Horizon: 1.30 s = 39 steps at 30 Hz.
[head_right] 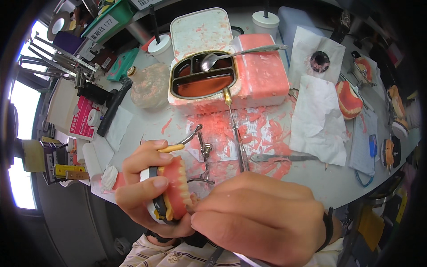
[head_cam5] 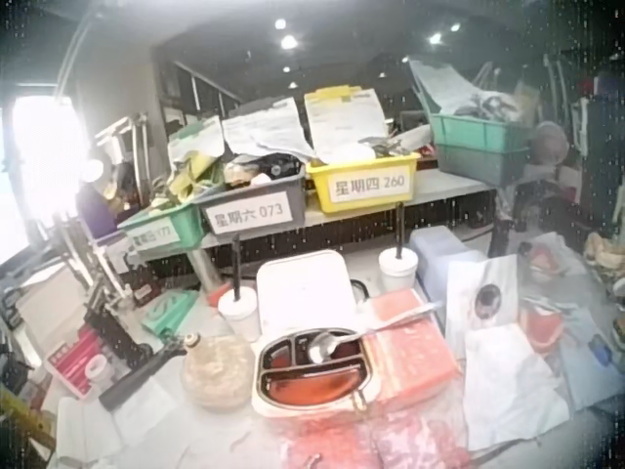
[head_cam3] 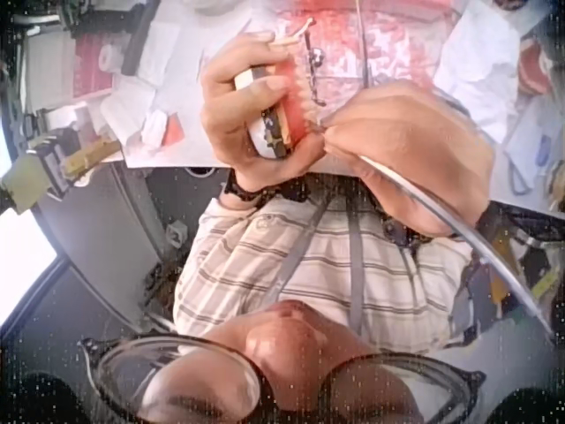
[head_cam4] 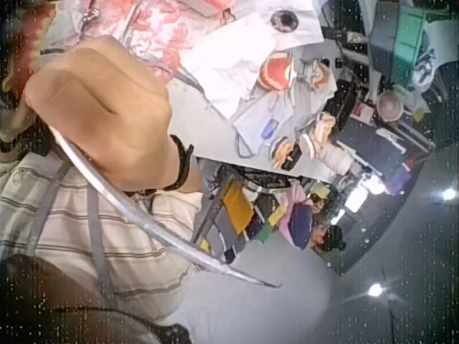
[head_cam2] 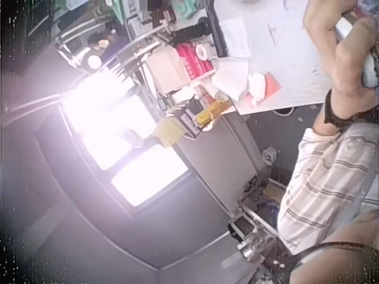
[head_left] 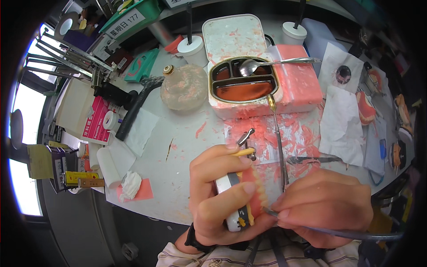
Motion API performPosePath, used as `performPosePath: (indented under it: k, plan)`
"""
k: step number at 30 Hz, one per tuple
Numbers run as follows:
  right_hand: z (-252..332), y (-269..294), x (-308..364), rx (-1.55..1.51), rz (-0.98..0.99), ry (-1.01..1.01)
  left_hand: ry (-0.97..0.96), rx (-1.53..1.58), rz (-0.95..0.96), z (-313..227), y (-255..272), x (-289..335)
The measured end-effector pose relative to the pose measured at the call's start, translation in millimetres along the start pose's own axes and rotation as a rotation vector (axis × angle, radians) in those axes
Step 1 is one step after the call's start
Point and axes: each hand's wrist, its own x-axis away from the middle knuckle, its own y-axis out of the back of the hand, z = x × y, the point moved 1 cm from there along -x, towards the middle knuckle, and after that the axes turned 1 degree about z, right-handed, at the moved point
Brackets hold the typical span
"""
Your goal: The recorder is using a dental tool to refine and shape a dental model on a workbench.
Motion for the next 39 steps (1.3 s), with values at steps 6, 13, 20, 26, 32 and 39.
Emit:
performPosePath:
  k: [6,13,20,26,32,39]
  plan:
    - [-0.1,0.5,0.8,-0.009,0.001,0.005,-0.004,0.005,0.002,1.3,-0.4,-0.2]
    - [0.6,-2.5,1.7,-0.019,-0.017,0.002,-0.01,0.008,-0.028,1.3,-1.0,0.1]
    - [5.5,-8.5,4.8,0.152,-0.071,0.008,0.024,-0.004,0.009,0.3,0.4,-2.6]
    - [-5.0,-6.0,8.2,-0.105,-0.073,0.002,0.043,0.093,-0.057,0.4,-0.6,-1.1]
    - [-2.4,-5.8,3.3,0.019,-0.119,0.034,0.009,0.059,-0.038,-0.5,-4.5,-2.6]
    - [-3.5,-11.4,-0.7,0.089,-0.138,0.097,0.023,0.025,-0.045,-0.4,-4.1,0.9]
